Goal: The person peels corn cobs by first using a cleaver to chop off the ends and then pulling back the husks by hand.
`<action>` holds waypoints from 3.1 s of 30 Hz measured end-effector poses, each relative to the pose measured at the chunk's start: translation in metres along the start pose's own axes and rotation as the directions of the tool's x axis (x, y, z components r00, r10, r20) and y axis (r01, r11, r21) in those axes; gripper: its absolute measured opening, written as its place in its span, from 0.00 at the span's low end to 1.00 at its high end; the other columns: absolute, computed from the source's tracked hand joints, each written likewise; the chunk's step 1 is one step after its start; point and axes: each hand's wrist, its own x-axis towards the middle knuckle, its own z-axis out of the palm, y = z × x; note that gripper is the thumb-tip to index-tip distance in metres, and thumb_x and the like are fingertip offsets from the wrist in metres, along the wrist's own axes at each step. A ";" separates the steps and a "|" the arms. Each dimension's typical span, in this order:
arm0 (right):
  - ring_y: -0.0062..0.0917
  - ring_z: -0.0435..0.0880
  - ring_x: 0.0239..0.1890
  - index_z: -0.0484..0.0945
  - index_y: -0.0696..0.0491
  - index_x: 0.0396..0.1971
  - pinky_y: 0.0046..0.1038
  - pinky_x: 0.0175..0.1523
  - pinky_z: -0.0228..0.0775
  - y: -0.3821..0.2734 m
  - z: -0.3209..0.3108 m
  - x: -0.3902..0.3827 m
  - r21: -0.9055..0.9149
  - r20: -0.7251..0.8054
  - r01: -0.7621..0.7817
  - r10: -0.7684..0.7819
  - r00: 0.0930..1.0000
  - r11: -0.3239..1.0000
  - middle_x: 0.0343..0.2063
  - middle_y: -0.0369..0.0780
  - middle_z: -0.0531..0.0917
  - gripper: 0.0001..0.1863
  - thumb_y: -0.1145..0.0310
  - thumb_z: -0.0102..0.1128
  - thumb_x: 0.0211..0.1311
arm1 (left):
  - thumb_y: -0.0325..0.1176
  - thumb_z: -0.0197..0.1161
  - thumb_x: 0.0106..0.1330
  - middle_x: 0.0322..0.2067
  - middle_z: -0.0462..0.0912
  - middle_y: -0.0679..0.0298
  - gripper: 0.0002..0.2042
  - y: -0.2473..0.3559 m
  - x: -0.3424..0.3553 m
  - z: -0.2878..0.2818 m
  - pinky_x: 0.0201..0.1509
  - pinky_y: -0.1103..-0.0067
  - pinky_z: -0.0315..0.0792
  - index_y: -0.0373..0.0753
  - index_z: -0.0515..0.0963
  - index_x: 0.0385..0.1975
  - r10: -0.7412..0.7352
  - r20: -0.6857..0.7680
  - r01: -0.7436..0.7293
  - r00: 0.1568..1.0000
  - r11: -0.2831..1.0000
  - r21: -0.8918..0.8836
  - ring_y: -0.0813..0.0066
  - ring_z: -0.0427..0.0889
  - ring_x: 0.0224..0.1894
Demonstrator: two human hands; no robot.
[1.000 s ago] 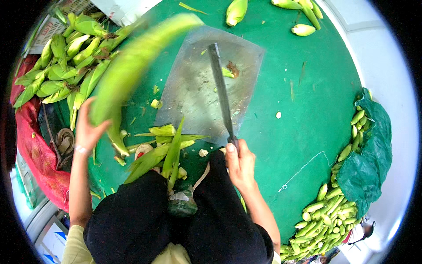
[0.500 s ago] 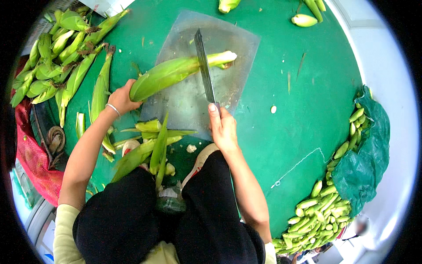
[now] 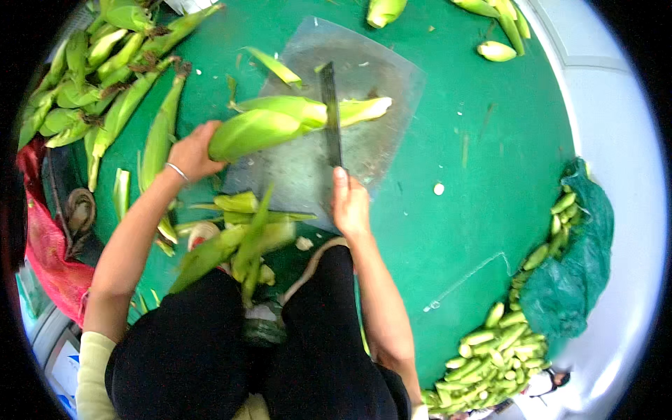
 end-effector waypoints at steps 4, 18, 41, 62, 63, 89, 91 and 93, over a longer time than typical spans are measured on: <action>0.25 0.69 0.09 0.68 0.59 0.16 0.29 0.16 0.61 -0.030 -0.001 -0.026 0.051 0.291 -0.545 0.510 0.809 0.837 0.10 0.39 0.69 0.31 0.44 0.40 0.64 | 0.39 0.71 0.45 0.33 0.78 0.57 0.27 -0.019 -0.020 0.004 0.34 0.73 0.72 0.40 0.65 0.44 -0.017 0.072 0.038 0.997 0.953 -0.300 0.64 0.78 0.32; 0.22 0.69 0.11 0.69 0.59 0.20 0.26 0.18 0.61 -0.041 -0.027 -0.043 0.044 0.324 -0.593 0.550 0.770 0.804 0.10 0.37 0.70 0.30 0.43 0.41 0.63 | 0.68 0.35 0.59 0.15 0.69 0.57 0.35 -0.059 -0.124 -0.056 0.07 0.85 0.55 0.40 0.69 0.45 0.130 0.823 0.808 0.554 -0.321 -0.493 0.78 0.60 0.06; 0.52 0.77 0.25 0.70 0.60 0.24 0.45 0.32 0.69 -0.089 -0.028 -0.127 -0.097 0.725 -0.170 0.187 0.663 0.981 0.19 0.56 0.76 0.26 0.48 0.50 0.60 | 0.49 0.58 0.59 0.31 0.74 0.65 0.25 -0.014 -0.029 -0.124 0.21 0.84 0.70 0.37 0.67 0.51 -0.130 0.389 0.377 0.912 0.641 -0.668 0.81 0.74 0.24; 0.37 0.74 0.19 0.70 0.62 0.24 0.34 0.27 0.66 -0.060 -0.036 -0.026 0.078 0.140 -0.332 0.319 0.937 0.940 0.13 0.48 0.72 0.25 0.51 0.45 0.64 | 0.63 0.40 0.62 0.21 0.78 0.58 0.33 0.009 0.041 -0.054 0.16 0.83 0.69 0.36 0.70 0.44 -0.087 0.808 0.547 0.583 0.777 -0.311 0.79 0.72 0.14; 0.45 0.75 0.21 0.71 0.64 0.24 0.37 0.30 0.67 -0.034 -0.024 -0.026 -0.081 0.167 -0.340 0.349 0.922 0.937 0.15 0.53 0.74 0.27 0.51 0.45 0.64 | 0.63 0.40 0.62 0.22 0.78 0.58 0.32 0.016 0.044 -0.056 0.17 0.83 0.70 0.36 0.70 0.45 -0.072 0.807 0.539 0.586 0.779 -0.321 0.79 0.73 0.14; 0.46 0.77 0.23 0.72 0.64 0.26 0.38 0.32 0.66 -0.037 -0.031 -0.052 -0.023 0.198 -0.407 0.403 0.893 0.913 0.16 0.53 0.73 0.29 0.47 0.44 0.64 | 0.35 0.68 0.43 0.52 0.66 0.63 0.41 0.086 -0.008 0.004 0.46 0.64 0.65 0.54 0.56 0.62 0.136 0.123 -0.178 0.983 0.872 0.456 0.62 0.67 0.51; 0.44 0.77 0.23 0.72 0.63 0.25 0.38 0.32 0.67 -0.031 -0.022 -0.046 -0.036 0.313 -0.533 0.516 0.797 0.846 0.16 0.51 0.74 0.30 0.46 0.44 0.63 | 0.34 0.69 0.43 0.52 0.66 0.64 0.41 0.093 -0.006 0.000 0.46 0.64 0.65 0.55 0.56 0.62 0.110 0.150 -0.168 0.982 0.872 0.459 0.62 0.68 0.51; 0.41 0.77 0.22 0.72 0.62 0.25 0.37 0.32 0.68 -0.042 -0.033 -0.044 -0.031 0.313 -0.554 0.535 0.785 0.832 0.15 0.49 0.74 0.29 0.46 0.45 0.63 | 0.34 0.69 0.43 0.52 0.65 0.64 0.41 0.091 -0.002 -0.002 0.47 0.63 0.65 0.55 0.56 0.61 0.104 0.165 -0.170 0.981 0.872 0.459 0.62 0.68 0.50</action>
